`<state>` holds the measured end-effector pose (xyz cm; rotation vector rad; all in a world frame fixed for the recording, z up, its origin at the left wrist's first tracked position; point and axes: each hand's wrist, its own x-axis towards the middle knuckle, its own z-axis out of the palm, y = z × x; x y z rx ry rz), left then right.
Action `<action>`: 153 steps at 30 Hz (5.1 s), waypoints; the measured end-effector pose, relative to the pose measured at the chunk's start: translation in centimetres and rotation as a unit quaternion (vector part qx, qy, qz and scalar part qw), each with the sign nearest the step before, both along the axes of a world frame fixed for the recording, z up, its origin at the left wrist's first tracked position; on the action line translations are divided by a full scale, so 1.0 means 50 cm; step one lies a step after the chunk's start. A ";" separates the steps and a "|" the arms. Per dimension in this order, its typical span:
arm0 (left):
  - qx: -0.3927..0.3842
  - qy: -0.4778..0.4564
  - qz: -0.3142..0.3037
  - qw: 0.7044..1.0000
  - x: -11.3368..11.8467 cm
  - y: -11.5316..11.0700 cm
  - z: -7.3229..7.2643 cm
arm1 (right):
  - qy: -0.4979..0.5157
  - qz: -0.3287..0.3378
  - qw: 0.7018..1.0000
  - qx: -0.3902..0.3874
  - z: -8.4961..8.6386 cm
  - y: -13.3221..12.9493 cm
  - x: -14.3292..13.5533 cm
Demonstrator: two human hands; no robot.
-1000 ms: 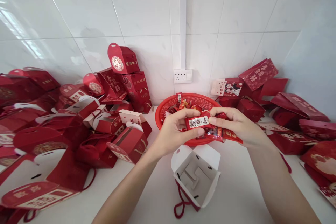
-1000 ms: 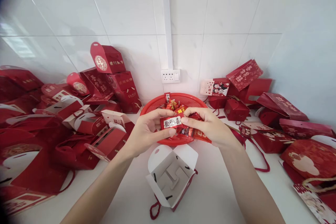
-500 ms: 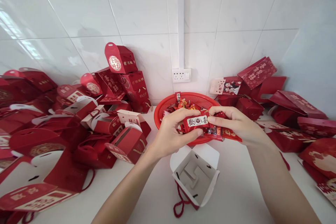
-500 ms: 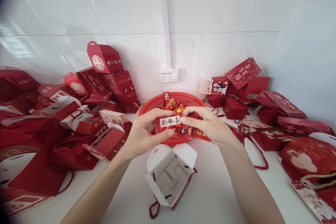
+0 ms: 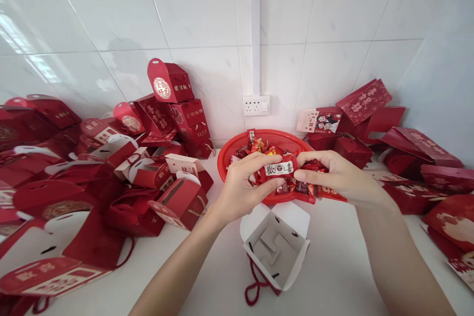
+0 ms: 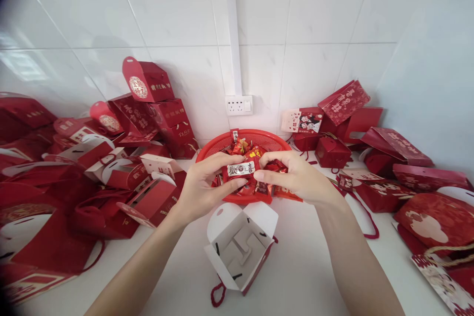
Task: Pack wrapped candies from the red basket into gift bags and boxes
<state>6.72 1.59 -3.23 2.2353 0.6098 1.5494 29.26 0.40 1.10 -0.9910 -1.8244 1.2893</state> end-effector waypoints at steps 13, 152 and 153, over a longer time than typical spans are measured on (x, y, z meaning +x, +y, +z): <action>0.026 0.040 0.032 0.998 0.015 -0.010 -0.008 | -0.065 -0.010 0.997 0.044 -0.009 -0.006 -0.019; -0.209 0.469 -0.040 0.857 -0.069 -0.033 0.076 | -0.288 0.102 0.946 0.104 -0.038 -0.028 -0.076; -0.207 0.473 -0.038 0.855 -0.068 -0.034 0.075 | -0.299 0.087 0.944 0.111 -0.038 -0.028 -0.075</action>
